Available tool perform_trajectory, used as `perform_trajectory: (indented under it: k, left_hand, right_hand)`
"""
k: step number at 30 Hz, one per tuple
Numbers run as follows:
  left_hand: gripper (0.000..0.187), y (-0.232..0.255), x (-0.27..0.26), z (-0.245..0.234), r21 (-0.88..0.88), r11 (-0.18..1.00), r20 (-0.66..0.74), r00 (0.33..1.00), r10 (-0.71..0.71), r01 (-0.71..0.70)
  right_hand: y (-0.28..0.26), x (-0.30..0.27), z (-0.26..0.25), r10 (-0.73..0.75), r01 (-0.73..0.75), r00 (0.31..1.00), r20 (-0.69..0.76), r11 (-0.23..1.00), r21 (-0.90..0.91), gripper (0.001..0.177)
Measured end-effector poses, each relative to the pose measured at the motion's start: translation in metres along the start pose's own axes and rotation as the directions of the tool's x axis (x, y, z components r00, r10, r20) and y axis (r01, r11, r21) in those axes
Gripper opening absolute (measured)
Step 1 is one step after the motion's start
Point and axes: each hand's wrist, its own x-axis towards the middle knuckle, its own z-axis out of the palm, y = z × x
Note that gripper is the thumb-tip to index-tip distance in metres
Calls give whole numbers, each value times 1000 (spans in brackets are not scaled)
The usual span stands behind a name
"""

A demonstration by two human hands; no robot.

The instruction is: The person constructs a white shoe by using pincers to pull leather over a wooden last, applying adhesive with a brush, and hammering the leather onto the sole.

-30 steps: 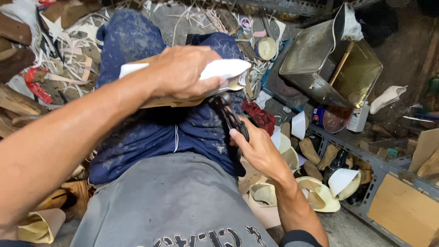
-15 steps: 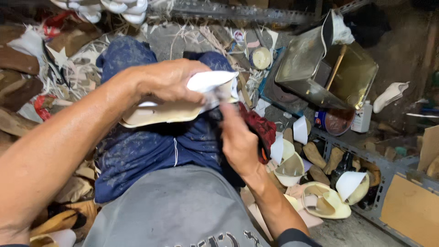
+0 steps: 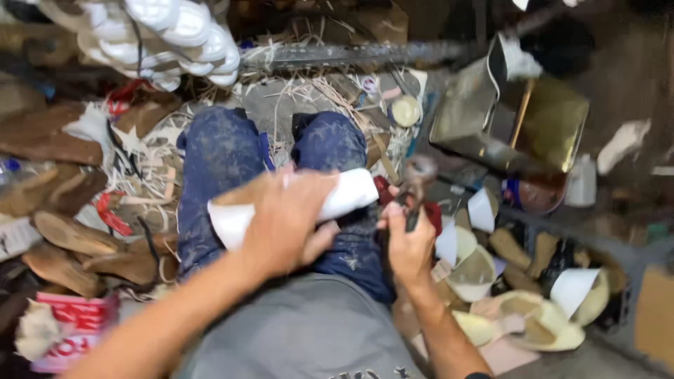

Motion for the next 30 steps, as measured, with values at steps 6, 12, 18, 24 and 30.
perform_trajectory:
  k: [6,12,18,24,30]
  left_hand:
    - [34,21,-77,-8,-545,822,-23,983,181,-164]
    - [73,-7,-150,-39,61,989,-219,969,-117,134]
    - [73,-36,-131,-66,-140,939,-39,945,-323,315]
    - [73,-7,-48,-36,-850,-398,100,637,-764,-344]
    - [75,-26,-26,13,-538,-779,332,769,-547,-323]
  right_hand:
    - [11,7,14,133,-178,977,164,937,300,34]
    - [16,7,26,99,-126,988,118,962,242,35]
    - [14,3,21,23,-78,985,171,945,318,30]
    - [-17,-69,6,-59,-306,828,558,786,537,41]
    - [31,-32,32,132,-283,920,370,876,390,40]
